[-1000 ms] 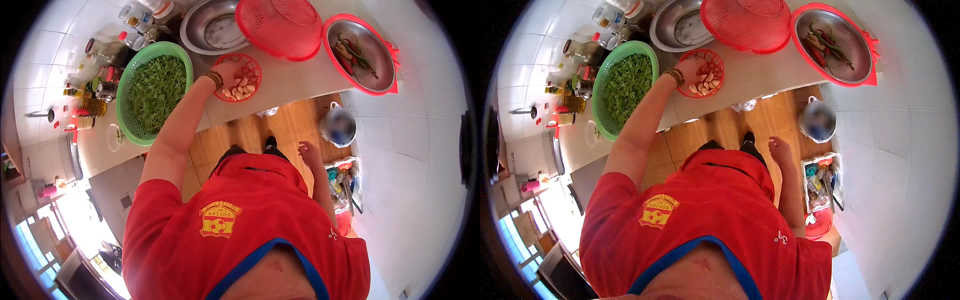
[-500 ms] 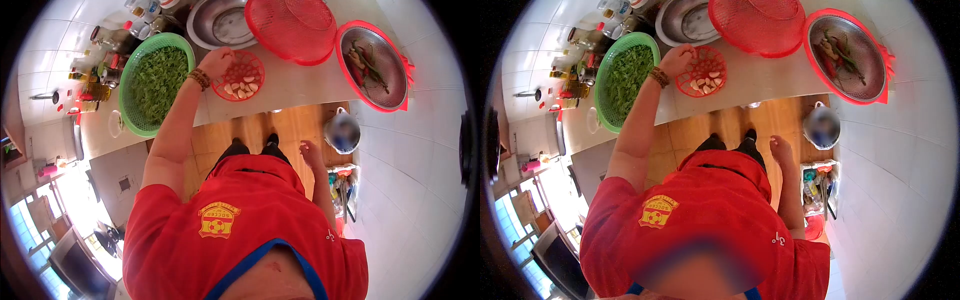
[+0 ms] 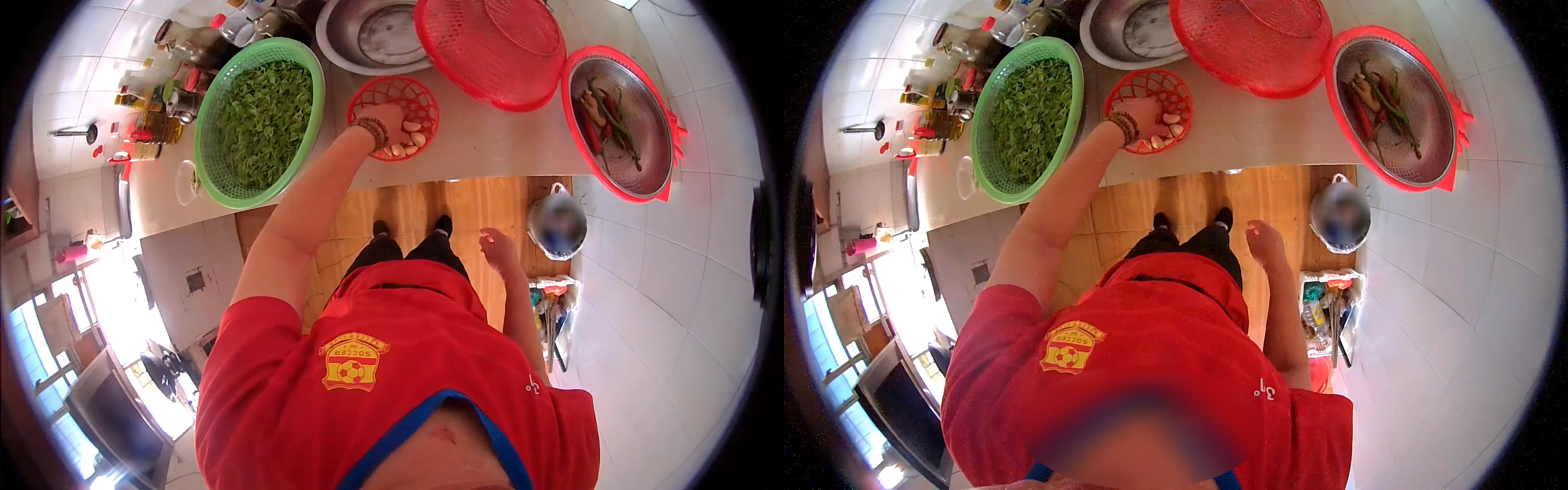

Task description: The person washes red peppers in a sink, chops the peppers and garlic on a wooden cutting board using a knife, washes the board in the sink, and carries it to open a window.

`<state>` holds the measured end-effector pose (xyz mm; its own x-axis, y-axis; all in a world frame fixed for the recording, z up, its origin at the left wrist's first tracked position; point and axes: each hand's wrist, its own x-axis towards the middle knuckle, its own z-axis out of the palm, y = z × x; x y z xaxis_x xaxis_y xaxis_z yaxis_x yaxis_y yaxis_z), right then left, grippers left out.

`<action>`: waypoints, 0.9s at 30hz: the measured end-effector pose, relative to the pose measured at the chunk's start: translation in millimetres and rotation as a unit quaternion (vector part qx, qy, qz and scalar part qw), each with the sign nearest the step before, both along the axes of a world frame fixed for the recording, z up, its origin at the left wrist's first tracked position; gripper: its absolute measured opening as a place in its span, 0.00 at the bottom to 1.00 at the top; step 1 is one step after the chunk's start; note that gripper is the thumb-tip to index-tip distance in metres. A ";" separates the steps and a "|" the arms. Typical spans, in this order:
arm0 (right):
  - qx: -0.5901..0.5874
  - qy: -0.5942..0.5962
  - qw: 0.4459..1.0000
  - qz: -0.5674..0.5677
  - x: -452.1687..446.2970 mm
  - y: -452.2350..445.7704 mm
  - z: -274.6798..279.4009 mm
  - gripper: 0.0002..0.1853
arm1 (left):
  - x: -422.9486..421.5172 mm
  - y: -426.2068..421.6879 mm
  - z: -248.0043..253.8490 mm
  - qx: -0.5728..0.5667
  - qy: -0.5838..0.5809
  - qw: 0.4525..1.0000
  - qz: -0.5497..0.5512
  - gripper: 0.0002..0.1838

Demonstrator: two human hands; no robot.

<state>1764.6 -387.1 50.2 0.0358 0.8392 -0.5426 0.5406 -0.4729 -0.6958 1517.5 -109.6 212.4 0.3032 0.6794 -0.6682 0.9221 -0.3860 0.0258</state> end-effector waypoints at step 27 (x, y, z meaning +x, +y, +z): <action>0.031 0.049 0.997 0.060 -19.4 0.8 15.2 0.17 | 19.7 -10.0 -8.1 -0.040 -0.232 0.961 0.142 0.20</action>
